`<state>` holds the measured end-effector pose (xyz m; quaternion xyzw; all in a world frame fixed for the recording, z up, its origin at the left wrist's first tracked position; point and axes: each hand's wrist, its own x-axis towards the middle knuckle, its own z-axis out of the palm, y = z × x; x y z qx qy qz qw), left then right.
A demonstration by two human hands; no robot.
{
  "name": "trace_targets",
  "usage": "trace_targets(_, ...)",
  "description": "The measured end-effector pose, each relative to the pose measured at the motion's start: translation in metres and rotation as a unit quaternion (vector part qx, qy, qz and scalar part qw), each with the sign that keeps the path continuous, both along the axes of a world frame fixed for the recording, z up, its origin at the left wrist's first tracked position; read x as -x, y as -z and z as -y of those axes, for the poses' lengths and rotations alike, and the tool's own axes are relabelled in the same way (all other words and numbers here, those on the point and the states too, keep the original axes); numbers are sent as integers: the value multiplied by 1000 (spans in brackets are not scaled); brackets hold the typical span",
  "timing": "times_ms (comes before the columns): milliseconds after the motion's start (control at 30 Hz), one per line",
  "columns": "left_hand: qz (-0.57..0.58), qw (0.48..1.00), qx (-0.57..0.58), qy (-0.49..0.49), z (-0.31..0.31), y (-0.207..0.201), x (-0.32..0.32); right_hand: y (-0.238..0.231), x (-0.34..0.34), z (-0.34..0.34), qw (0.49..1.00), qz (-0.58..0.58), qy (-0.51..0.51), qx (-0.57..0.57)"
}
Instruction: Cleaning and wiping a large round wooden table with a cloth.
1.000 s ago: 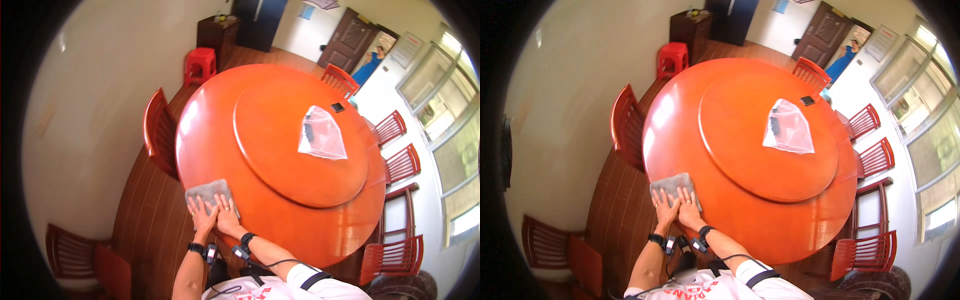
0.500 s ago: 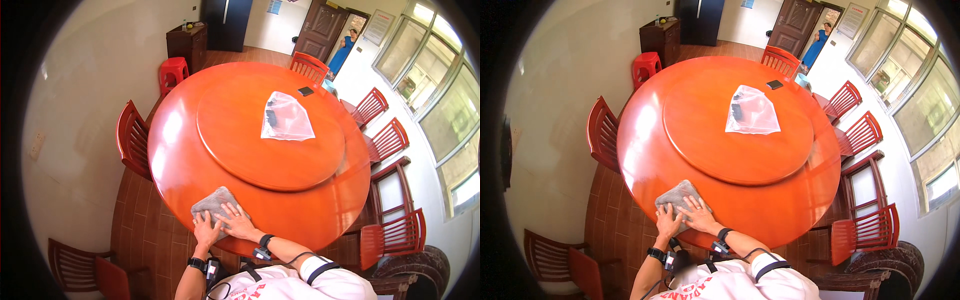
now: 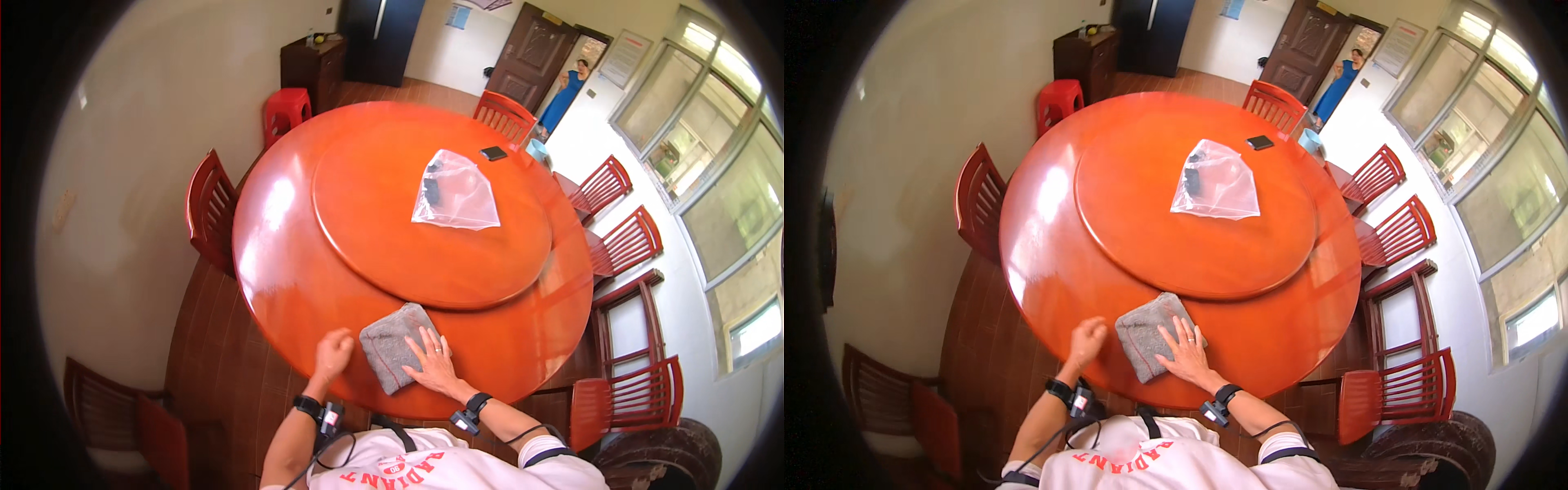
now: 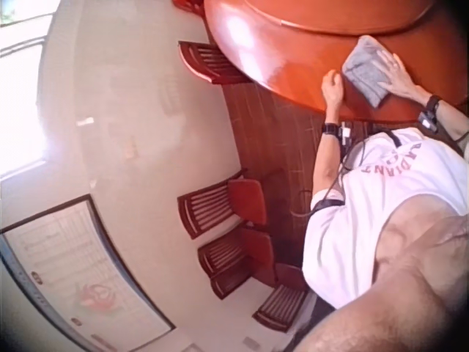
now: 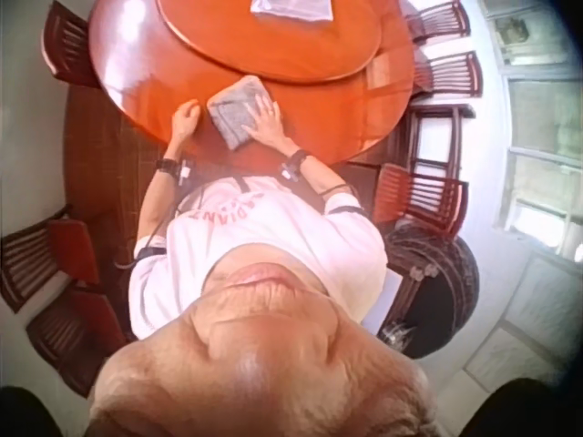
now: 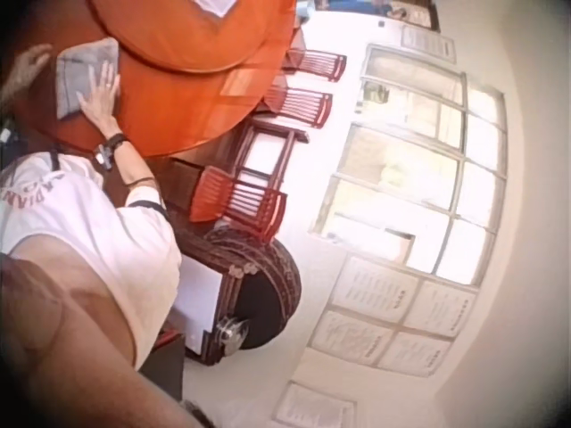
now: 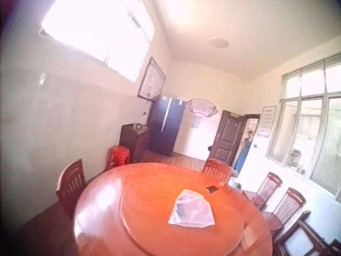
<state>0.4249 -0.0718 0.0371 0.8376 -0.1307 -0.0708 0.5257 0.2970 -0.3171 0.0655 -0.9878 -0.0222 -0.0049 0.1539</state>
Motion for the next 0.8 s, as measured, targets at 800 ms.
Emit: trace_targets(800, -268, 897, 67, -344, -81, 88, -43, 107, -105, -21, 997, 40, 30, 64)
